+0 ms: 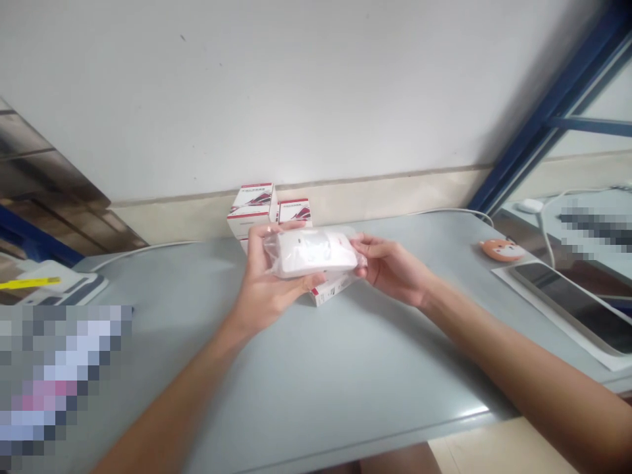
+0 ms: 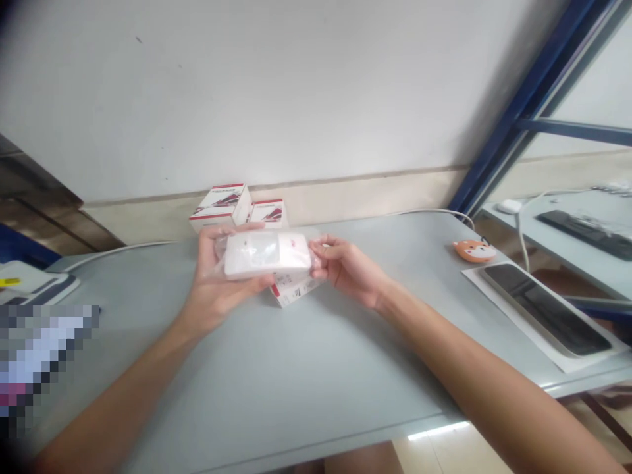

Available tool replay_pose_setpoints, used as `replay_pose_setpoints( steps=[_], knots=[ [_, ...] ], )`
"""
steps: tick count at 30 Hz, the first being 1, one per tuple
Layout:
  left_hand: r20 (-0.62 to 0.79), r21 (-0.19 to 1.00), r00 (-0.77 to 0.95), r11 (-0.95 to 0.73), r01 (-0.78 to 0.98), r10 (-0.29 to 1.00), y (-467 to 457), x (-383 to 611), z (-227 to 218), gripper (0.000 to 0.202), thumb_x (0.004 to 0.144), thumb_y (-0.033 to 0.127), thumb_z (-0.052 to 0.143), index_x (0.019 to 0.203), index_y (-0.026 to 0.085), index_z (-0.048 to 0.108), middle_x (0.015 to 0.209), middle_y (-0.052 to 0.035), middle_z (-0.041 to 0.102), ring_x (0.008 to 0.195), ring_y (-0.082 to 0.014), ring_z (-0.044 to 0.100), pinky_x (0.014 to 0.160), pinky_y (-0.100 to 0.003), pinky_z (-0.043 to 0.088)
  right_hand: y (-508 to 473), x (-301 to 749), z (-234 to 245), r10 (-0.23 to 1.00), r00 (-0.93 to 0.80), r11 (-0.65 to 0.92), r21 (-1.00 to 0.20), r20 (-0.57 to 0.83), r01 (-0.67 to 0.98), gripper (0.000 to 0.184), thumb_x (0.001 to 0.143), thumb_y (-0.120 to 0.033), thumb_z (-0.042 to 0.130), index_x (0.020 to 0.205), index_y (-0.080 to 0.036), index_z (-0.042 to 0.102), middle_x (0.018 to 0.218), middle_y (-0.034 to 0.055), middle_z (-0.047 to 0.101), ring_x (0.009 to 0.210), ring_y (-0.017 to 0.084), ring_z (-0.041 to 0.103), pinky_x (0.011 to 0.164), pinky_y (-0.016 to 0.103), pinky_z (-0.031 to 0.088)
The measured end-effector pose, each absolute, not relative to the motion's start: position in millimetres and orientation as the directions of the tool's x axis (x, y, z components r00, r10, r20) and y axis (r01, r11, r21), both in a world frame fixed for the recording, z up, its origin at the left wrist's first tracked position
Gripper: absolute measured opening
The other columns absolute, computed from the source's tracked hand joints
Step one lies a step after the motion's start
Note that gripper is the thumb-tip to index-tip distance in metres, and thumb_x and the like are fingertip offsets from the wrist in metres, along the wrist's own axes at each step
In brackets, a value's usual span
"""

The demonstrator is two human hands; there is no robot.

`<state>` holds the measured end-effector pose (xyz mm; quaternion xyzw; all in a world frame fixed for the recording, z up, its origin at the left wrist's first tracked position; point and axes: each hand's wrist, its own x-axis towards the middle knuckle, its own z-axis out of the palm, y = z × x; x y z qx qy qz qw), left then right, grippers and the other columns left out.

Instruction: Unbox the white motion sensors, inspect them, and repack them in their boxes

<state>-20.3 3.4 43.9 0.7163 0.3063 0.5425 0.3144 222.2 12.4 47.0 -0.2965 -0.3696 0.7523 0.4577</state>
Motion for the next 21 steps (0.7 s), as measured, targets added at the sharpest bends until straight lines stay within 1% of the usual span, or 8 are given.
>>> replay_pose_setpoints(
  steps=[3,5,7,9,11,14,18,21],
  knots=[
    [0.736,0.643,0.141,-0.749,0.157,0.662,6.5,-17.3,40.3,0.078,0.073,0.03,0.099,0.13,0.031,0.047,0.149,-0.0109,0.057,0.138,-0.0279,0.058,0.106,-0.042,0.056,12.0,221.1,48.5,0.922,-0.382,-0.233,-0.882,-0.067,-0.409,0.022,0.088,-0.028,0.083,0.083,-0.019,0.063,0.077,-0.0003,0.066,0.063,0.01,0.06,0.065,0.022,0.053],
    [0.803,0.56,0.112,-0.805,0.195,0.586,8.6,-15.7,38.7,0.083,0.07,0.03,0.1,0.135,0.032,0.049,0.144,-0.0094,0.059,0.135,-0.0279,0.059,0.107,-0.043,0.054,11.9,220.1,48.9,0.925,-0.377,-0.2,-0.903,-0.046,-0.38,0.027,0.087,-0.03,0.084,0.081,-0.02,0.06,0.08,-0.0003,0.066,0.066,0.011,0.061,0.066,0.025,0.053],
    [0.827,0.511,0.111,-0.819,0.26,0.551,10.1,-15.1,36.9,0.079,0.07,0.032,0.1,0.134,0.031,0.054,0.132,-0.0077,0.063,0.127,-0.0265,0.063,0.102,-0.041,0.055,12.6,218.9,48.3,0.931,-0.364,-0.172,-0.914,-0.029,-0.367,0.03,0.085,-0.03,0.084,0.078,-0.02,0.057,0.079,-0.0008,0.065,0.067,0.012,0.06,0.067,0.028,0.053],
    [0.83,0.49,0.092,-0.799,0.349,0.55,10.4,-15.3,34.5,0.071,0.069,0.035,0.101,0.126,0.029,0.059,0.124,-0.0063,0.065,0.119,-0.0254,0.066,0.098,-0.04,0.056,14.0,217.7,46.4,0.944,-0.331,-0.137,-0.918,-0.007,-0.372,0.031,0.083,-0.031,0.084,0.078,-0.021,0.056,0.078,-0.0016,0.064,0.067,0.012,0.059,0.068,0.03,0.051],
    [0.812,0.508,0.063,-0.756,0.411,0.58,9.3,-15.3,31.6,0.067,0.067,0.04,0.101,0.118,0.026,0.06,0.123,-0.0066,0.067,0.12,-0.0264,0.067,0.099,-0.042,0.056,15.7,216.7,43.6,0.96,-0.277,-0.06,-0.929,0.047,-0.365,0.031,0.083,-0.033,0.083,0.078,-0.021,0.054,0.077,-0.0028,0.063,0.066,0.012,0.058,0.067,0.03,0.049],
    [0.733,0.604,0.019,-0.663,0.442,0.68,5.4,-14.2,28.2,0.056,0.072,0.044,0.097,0.105,0.025,0.056,0.123,-0.0077,0.07,0.118,-0.0271,0.069,0.096,-0.042,0.057,17.5,215.7,39.4,0.964,-0.215,0.098,-0.959,0.158,-0.264,0.031,0.085,-0.036,0.08,0.081,-0.023,0.052,0.075,-0.0046,0.061,0.064,0.012,0.057,0.067,0.031,0.046],
    [0.587,0.733,-0.038,-0.51,0.451,0.809,-1.5,-11.2,30.8,0.048,0.077,0.047,0.091,0.101,0.025,0.056,0.103,-0.0032,0.072,0.091,-0.0199,0.07,0.076,-0.031,0.057,17.3,215.0,37.6,0.937,-0.217,0.265,-0.961,0.275,-0.072,0.022,0.095,-0.035,0.066,0.086,-0.025,0.049,0.068,-0.0056,0.055,0.064,0.014,0.051,0.063,0.03,0.04],
    [0.444,0.835,-0.047,-0.395,0.384,0.895,-5.6,-9.1,39.4,0.044,0.083,0.051,0.085,0.102,0.025,0.056,0.084,0.0021,0.066,0.062,-0.013,0.062,0.054,-0.025,0.048,16.5,214.5,36.9,0.916,-0.22,0.354,-0.934,0.337,0.043,0.017,0.1,-0.033,0.058,0.088,-0.025,0.048,0.074,-0.0043,0.051,0.068,0.014,0.047,0.062,0.03,0.038]
  ],
)
